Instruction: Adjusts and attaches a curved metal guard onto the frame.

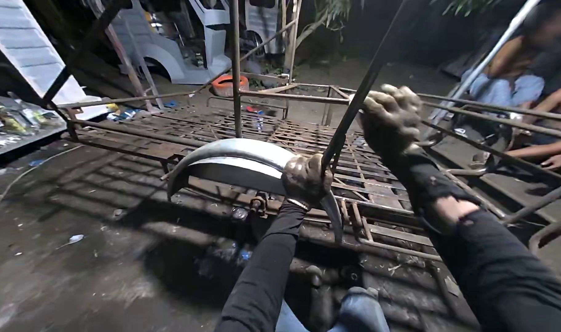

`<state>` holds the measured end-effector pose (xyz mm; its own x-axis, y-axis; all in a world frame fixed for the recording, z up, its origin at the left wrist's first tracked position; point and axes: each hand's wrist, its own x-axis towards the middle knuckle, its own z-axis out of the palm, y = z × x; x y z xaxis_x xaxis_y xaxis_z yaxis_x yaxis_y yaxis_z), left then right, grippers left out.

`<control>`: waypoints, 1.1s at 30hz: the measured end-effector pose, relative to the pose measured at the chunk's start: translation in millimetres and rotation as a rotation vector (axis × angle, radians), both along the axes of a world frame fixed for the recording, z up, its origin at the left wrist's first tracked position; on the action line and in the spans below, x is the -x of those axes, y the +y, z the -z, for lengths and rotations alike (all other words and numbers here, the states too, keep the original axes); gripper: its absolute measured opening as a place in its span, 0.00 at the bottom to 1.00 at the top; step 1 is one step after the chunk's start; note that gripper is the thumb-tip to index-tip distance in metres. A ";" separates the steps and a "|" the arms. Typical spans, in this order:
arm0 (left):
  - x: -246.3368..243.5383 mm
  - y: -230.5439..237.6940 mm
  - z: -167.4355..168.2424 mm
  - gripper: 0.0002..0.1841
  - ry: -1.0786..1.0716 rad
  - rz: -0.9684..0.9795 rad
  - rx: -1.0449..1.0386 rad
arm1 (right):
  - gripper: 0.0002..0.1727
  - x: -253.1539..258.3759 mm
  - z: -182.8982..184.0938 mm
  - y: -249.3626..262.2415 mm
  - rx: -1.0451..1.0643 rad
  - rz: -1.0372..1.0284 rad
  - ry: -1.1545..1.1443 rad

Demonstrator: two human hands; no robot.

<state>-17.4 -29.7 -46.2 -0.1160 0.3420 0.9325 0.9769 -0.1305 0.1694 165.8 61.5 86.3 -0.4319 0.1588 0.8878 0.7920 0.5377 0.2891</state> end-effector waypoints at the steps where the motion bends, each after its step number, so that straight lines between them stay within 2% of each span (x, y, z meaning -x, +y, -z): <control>1: 0.1 -0.3 -0.8 0.20 0.000 -0.004 -0.002 | 0.14 19.3 -9.5 14.5 -0.052 0.002 -0.034; 5: 1.0 -3.9 -6.8 0.20 -0.020 0.017 0.003 | 0.19 47.5 -12.2 34.1 0.118 0.039 -0.223; 9: 2.8 -3.4 -15.8 0.21 -0.055 0.052 -0.023 | 0.21 65.7 -11.8 37.8 0.124 0.031 -0.305; 13: 7.5 -2.5 -16.6 0.19 -0.040 0.132 -0.029 | 0.24 120.6 -17.4 52.9 0.151 -0.033 -0.453; 14: 9.0 -3.1 -16.4 0.20 -0.031 0.147 -0.018 | 0.25 119.1 -20.2 55.2 0.148 -0.049 -0.493; 16: 11.8 -6.4 -17.6 0.24 -0.015 0.169 0.014 | 0.29 84.3 -26.5 53.0 0.147 -0.036 -0.544; 19: 6.7 -4.1 -22.2 0.23 -0.063 0.132 -0.015 | 0.20 36.1 -31.9 26.1 0.240 0.065 -0.445; 21: 6.5 -0.6 -21.4 0.22 -0.076 0.125 -0.044 | 0.18 43.9 -30.8 25.2 0.216 0.065 -0.442; 23: 9.8 1.6 -18.3 0.22 -0.062 0.120 -0.044 | 0.21 78.2 -29.5 39.3 0.131 0.023 -0.494; 26: 10.6 -0.6 -17.3 0.21 -0.043 0.129 -0.029 | 0.25 129.2 -37.5 51.4 0.214 -0.017 -0.601; 28: 10.0 -3.7 -17.1 0.21 -0.049 0.153 -0.018 | 0.29 116.1 -45.4 47.7 0.263 -0.021 -0.677; 31: 11.1 -3.5 -18.0 0.22 -0.082 0.180 -0.026 | 0.29 65.2 -41.9 39.2 0.180 -0.044 -0.610; 33: 11.8 -3.7 -19.6 0.22 -0.099 0.185 -0.041 | 0.27 73.5 -38.6 40.2 0.188 -0.030 -0.593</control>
<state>-29.2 -33.4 -26.6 -0.1467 0.3280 0.9332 0.9144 -0.3150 0.2545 92.3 101.7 124.9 -0.8493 0.2693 0.4540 0.5099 0.6412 0.5735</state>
